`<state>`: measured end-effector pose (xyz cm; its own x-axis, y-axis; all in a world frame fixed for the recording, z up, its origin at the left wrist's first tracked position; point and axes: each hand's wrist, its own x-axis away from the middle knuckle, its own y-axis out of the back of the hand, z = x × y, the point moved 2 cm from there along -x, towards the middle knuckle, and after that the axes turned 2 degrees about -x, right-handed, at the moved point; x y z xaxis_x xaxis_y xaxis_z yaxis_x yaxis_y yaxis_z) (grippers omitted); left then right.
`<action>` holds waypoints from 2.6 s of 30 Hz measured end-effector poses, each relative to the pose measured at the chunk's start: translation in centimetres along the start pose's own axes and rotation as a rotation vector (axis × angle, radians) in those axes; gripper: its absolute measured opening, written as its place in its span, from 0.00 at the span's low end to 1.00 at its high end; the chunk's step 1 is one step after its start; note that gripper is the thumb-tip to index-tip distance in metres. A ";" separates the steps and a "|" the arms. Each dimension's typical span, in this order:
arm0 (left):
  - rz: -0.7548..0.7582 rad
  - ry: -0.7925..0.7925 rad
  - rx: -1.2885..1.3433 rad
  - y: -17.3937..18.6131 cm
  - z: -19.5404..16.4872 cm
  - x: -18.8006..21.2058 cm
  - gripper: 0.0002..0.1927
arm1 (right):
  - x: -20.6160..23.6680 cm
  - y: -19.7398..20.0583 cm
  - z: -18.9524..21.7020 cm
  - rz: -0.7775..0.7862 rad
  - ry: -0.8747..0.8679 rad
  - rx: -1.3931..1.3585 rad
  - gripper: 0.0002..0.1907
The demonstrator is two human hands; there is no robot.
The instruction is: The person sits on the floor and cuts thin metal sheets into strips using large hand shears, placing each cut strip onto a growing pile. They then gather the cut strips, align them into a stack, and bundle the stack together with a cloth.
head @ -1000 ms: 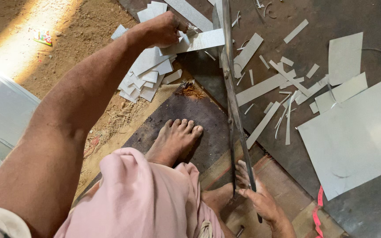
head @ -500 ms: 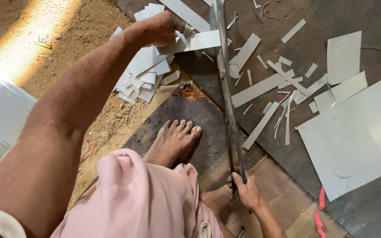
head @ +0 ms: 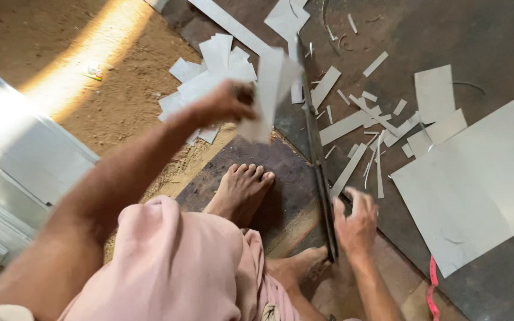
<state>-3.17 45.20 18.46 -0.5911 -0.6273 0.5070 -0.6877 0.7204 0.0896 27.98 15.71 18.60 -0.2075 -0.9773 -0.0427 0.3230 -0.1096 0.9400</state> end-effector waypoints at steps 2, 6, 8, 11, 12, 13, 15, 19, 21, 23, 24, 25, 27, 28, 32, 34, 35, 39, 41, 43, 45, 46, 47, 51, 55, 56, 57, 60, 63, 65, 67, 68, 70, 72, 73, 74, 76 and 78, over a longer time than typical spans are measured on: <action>0.008 -0.142 -0.046 -5.2 -0.7 2.9 0.12 | -2.8 1.2 3.0 0.069 -0.174 -0.472 0.25; -0.024 -0.370 -0.115 -11.9 -1.8 7.3 0.15 | -5.4 0.2 9.4 0.226 -0.389 -1.370 0.18; -0.046 -0.352 -0.211 -11.2 -1.3 9.3 0.16 | -5.1 -0.6 11.1 0.213 -0.404 -1.526 0.13; -0.142 -0.244 -0.240 -6.4 0.0 10.7 0.18 | -4.4 -1.6 11.6 0.162 -0.457 -1.449 0.09; -0.169 -0.196 -0.118 -4.5 0.7 10.6 0.18 | -4.2 -1.7 11.3 0.155 -0.443 -1.382 0.10; -0.231 -0.185 -0.079 -2.2 1.3 10.3 0.20 | -4.1 -1.9 11.0 0.145 -0.433 -1.312 0.11; -0.318 -0.074 -0.043 2.2 2.8 8.8 0.22 | -3.7 -2.2 10.0 0.220 -0.472 -0.828 0.14; -0.426 0.116 -0.428 8.5 6.2 5.7 0.27 | -4.4 -3.5 10.2 -0.083 -0.082 -0.128 0.21; -0.645 0.131 -0.828 10.1 7.2 4.7 0.32 | -6.7 -6.2 11.3 0.011 -0.135 -0.307 0.18; -0.502 0.267 -0.838 9.6 8.2 3.7 0.28 | -9.7 -9.5 13.9 0.009 -0.106 -0.407 0.17; -0.448 0.340 -0.828 9.2 8.6 3.3 0.26 | -11.5 -11.3 15.7 -0.041 -0.025 -0.415 0.18; -0.467 0.358 -0.803 8.7 8.6 3.0 0.27 | -13.4 -13.3 17.6 -0.004 -0.043 -0.390 0.20; -0.473 0.374 -0.772 7.5 8.6 2.6 0.29 | -16.2 -16.8 20.6 0.136 -0.218 -0.453 0.25; -0.509 0.356 -0.745 7.3 8.4 2.3 0.30 | -17.1 -18.4 21.7 0.256 -0.361 -0.541 0.27; -0.628 0.388 -0.519 7.7 8.7 2.1 0.30 | -18.7 -20.2 23.3 0.173 -0.552 -0.845 0.33; -0.628 0.434 -0.357 8.3 9.2 2.1 0.29 | -18.8 -20.1 22.9 0.307 -0.835 -1.294 0.37; -0.610 0.461 -0.268 8.7 9.4 2.1 0.28 | -19.2 -19.7 22.6 0.331 -0.879 -1.362 0.37; -0.590 0.417 -0.287 9.2 9.7 2.3 0.21 | -20.3 -18.7 22.7 0.387 -1.015 -1.518 0.37; -0.498 0.371 -0.211 8.5 9.8 2.2 0.19 | -20.6 -18.8 23.2 0.368 -1.051 -1.479 0.37; -0.419 0.364 -0.264 7.7 10.1 2.1 0.18 | -20.7 -19.2 23.8 0.324 -1.088 -1.379 0.37; -0.350 0.390 -0.442 7.0 10.5 1.9 0.19 | -21.1 -19.4 24.2 0.149 -0.874 -1.346 0.35; -0.356 0.367 -0.415 6.9 10.7 1.9 0.20 | -21.2 -19.5 24.3 0.067 -0.765 -1.325 0.33; -0.364 0.343 -0.388 6.9 11.0 1.9 0.20 | -21.2 -19.7 24.4 0.114 -0.769 -1.323 0.30; -0.379 0.206 -0.178 7.6 12.2 2.8 0.20 | -21.2 -20.2 24.2 0.220 -0.805 -1.344 0.20; -0.512 0.239 0.482 8.0 12.8 5.0 0.23 | -21.4 -19.7 24.2 0.364 -0.679 -1.580 0.17; -0.605 0.299 0.667 8.0 12.9 5.9 0.25 | -21.3 -19.3 24.1 0.383 -0.654 -1.631 0.17; -0.696 0.357 0.851 8.0 13.0 6.7 0.26 | -21.2 -18.7 24.0 0.400 -0.627 -1.684 0.17; -0.639 0.379 1.021 7.8 12.6 9.1 0.27 | -21.1 -16.4 23.2 0.517 -0.597 -1.745 0.17; -0.275 0.048 1.081 6.8 11.7 10.8 0.25 | -21.0 -13.2 22.6 0.709 -0.554 -1.754 0.16; -0.160 -0.076 1.110 5.6 11.2 11.1 0.25 | -20.9 -11.1 23.0 0.806 -0.504 -1.735 0.16; -0.147 -0.114 1.124 4.3 10.9 11.4 0.23 | -20.5 -9.4 24.1 0.870 -0.459 -1.694 0.17; -0.191 -0.089 1.126 3.6 10.7 11.2 0.22 | -20.2 -9.0 25.1 0.878 -0.467 -1.655 0.19; -0.240 -0.059 1.221 2.6 10.4 11.6 0.24 | -19.2 -8.4 27.7 0.888 -0.487 -1.575 0.21; -0.255 -0.048 1.414 1.8 9.8 12.0 0.28 | -18.0 -8.0 30.4 0.888 -0.378 -1.177 0.27; -0.216 -0.101 1.440 1.7 9.5 12.3 0.26 | -17.3 -7.9 31.8 0.883 -0.323 -0.979 0.30; -0.176 -0.152 1.466 1.6 9.2 12.7 0.24 | -16.5 -7.9 33.3 0.871 -0.191 -0.744 0.31; -0.108 -0.232 1.485 1.8 9.0 13.6 0.24 | -15.4 -7.4 35.4 0.797 0.055 -0.284 0.34; -0.072 -0.279 1.493 2.3 9.4 14.7 0.26 | -15.0 -6.5 35.8 0.741 0.105 -0.332 0.35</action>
<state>-17.40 34.85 18.03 -0.4790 -0.8047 0.3509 -0.4002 -0.1556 -0.9031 -4.06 37.59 25.23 0.2498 -0.8270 0.5036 0.6022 0.5400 0.5880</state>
